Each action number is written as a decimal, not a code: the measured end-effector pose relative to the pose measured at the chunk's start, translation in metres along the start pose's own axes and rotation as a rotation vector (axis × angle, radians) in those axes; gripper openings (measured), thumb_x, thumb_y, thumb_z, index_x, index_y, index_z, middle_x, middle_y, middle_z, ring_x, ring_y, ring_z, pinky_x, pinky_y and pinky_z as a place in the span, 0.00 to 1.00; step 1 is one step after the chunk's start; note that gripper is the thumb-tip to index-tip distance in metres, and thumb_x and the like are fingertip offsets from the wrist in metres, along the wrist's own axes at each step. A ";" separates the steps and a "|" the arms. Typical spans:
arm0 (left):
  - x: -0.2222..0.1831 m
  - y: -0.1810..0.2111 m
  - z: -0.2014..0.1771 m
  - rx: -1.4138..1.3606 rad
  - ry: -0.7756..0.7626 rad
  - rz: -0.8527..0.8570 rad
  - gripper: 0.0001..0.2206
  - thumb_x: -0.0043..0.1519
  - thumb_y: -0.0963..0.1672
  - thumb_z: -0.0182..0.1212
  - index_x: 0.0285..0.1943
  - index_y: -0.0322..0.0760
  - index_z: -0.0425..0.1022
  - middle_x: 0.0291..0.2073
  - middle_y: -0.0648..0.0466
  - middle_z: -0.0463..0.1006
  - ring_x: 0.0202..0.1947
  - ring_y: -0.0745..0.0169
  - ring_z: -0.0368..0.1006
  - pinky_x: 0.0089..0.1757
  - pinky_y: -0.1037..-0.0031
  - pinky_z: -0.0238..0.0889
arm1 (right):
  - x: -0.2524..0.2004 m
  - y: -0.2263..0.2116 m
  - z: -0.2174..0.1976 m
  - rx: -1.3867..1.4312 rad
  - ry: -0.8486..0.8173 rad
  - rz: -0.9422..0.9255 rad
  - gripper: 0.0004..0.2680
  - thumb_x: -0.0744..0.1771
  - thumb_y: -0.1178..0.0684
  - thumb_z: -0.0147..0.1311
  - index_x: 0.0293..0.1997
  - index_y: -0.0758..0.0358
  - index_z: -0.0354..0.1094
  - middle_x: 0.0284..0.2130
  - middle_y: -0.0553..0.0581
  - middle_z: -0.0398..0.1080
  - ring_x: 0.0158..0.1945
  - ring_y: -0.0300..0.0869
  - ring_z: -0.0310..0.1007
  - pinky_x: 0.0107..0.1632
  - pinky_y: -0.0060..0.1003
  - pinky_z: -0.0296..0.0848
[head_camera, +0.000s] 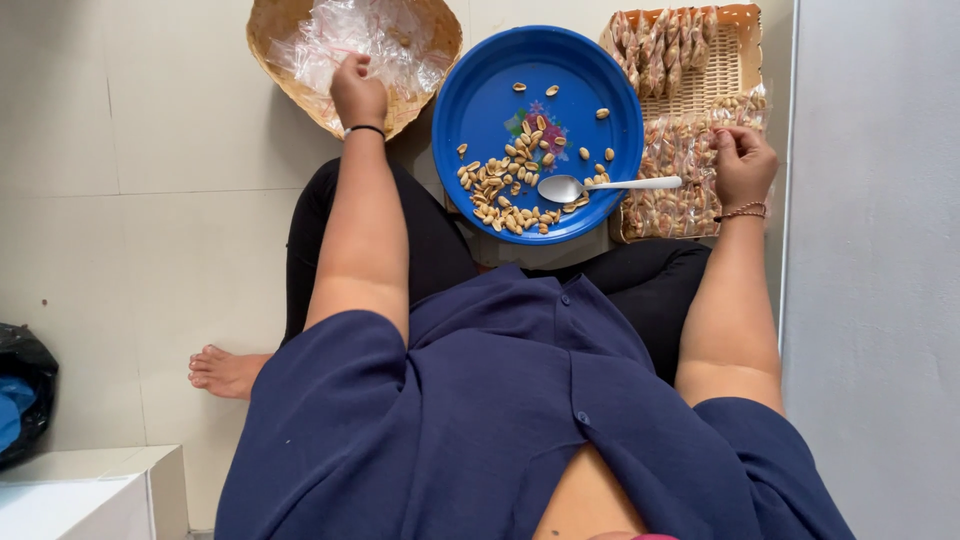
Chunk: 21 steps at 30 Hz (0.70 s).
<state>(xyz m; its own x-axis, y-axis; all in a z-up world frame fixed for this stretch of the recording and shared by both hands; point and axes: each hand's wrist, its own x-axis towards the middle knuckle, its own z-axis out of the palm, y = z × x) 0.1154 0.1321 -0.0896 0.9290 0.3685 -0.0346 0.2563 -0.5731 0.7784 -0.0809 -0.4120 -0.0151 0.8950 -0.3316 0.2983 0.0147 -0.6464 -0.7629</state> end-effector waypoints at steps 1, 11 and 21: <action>0.001 0.002 -0.008 0.002 0.001 0.000 0.19 0.56 0.33 0.50 0.51 0.42 0.78 0.42 0.51 0.81 0.38 0.63 0.80 0.38 0.77 0.79 | 0.002 0.001 -0.002 0.002 0.000 0.001 0.03 0.72 0.65 0.58 0.47 0.69 0.77 0.34 0.58 0.79 0.32 0.36 0.75 0.31 0.27 0.74; -0.065 0.085 -0.065 -0.795 -0.223 0.440 0.18 0.60 0.33 0.64 0.57 0.38 0.76 0.40 0.50 0.81 0.39 0.64 0.79 0.46 0.74 0.80 | 0.007 -0.058 0.019 -0.026 0.232 -0.267 0.04 0.71 0.66 0.54 0.46 0.68 0.76 0.34 0.58 0.76 0.28 0.36 0.65 0.27 0.26 0.66; -0.147 0.163 -0.060 -1.038 -0.679 0.543 0.17 0.63 0.31 0.59 0.57 0.37 0.73 0.42 0.54 0.75 0.41 0.68 0.72 0.51 0.74 0.75 | -0.016 -0.207 0.115 0.763 -0.510 0.329 0.16 0.72 0.48 0.44 0.64 0.65 0.64 0.53 0.59 0.72 0.48 0.38 0.76 0.44 0.27 0.80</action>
<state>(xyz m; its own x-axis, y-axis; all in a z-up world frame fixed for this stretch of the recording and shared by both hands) 0.0046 0.0281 0.0797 0.8724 -0.3301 0.3605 -0.2197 0.3941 0.8924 -0.0475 -0.1941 0.0717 0.9889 0.0372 -0.1435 -0.1467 0.1034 -0.9838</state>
